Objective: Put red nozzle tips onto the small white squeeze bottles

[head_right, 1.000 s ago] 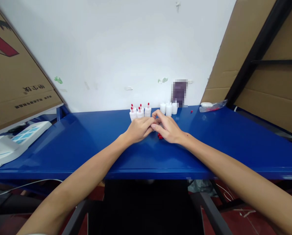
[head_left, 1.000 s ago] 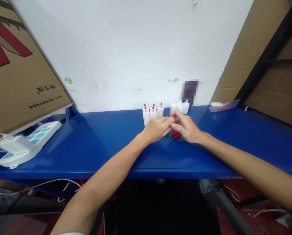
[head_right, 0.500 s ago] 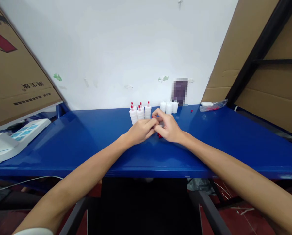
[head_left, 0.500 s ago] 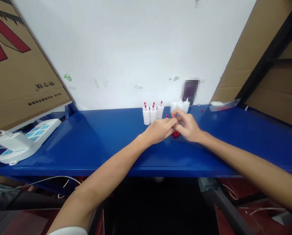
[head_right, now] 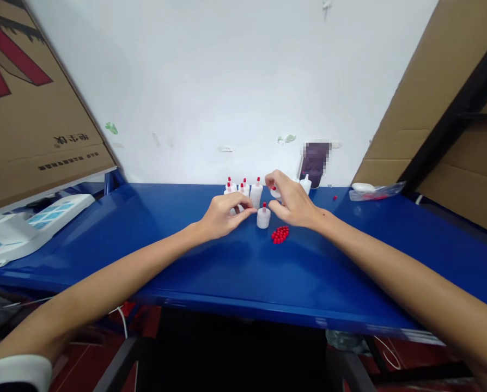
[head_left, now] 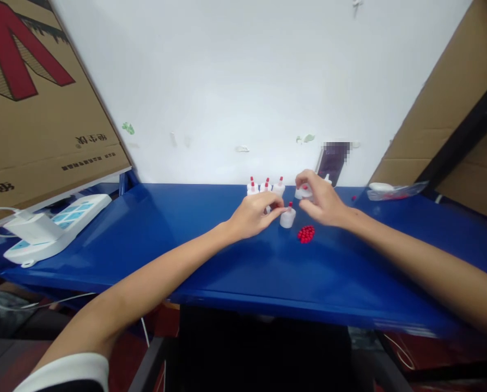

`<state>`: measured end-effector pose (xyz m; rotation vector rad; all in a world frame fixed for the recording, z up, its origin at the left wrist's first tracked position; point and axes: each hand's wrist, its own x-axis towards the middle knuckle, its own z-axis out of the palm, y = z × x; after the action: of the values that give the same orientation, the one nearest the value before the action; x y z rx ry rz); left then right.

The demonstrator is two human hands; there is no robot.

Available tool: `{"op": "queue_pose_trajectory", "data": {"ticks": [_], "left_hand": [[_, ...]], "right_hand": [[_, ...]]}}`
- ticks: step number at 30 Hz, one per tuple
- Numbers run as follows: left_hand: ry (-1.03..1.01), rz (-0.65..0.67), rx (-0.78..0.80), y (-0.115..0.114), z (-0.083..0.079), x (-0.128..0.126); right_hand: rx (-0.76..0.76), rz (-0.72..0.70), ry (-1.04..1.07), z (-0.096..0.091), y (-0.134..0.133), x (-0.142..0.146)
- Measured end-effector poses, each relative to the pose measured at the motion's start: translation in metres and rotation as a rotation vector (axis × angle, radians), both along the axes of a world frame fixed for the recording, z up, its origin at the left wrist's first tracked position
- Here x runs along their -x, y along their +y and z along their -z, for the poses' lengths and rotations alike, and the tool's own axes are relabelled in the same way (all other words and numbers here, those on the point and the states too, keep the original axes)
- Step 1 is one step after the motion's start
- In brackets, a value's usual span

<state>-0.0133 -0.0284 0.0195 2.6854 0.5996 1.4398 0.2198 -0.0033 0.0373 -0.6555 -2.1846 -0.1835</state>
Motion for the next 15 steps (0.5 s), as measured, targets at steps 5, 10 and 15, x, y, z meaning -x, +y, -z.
{"op": "queue_pose_trajectory", "data": {"ticks": [5,10,15], "left_hand": [[0.029,0.007,0.104,-0.005,0.012,0.012],[0.044,0.090,0.133,-0.005,0.009,0.001],[0.039,0.022,0.121,0.003,0.009,0.005]], "right_hand": [[0.015,0.104,-0.048,0.011,0.001,-0.001],[0.133,0.104,0.004,0.011,0.002,-0.001],[0.294,0.073,0.061,0.011,0.001,-0.002]]}}
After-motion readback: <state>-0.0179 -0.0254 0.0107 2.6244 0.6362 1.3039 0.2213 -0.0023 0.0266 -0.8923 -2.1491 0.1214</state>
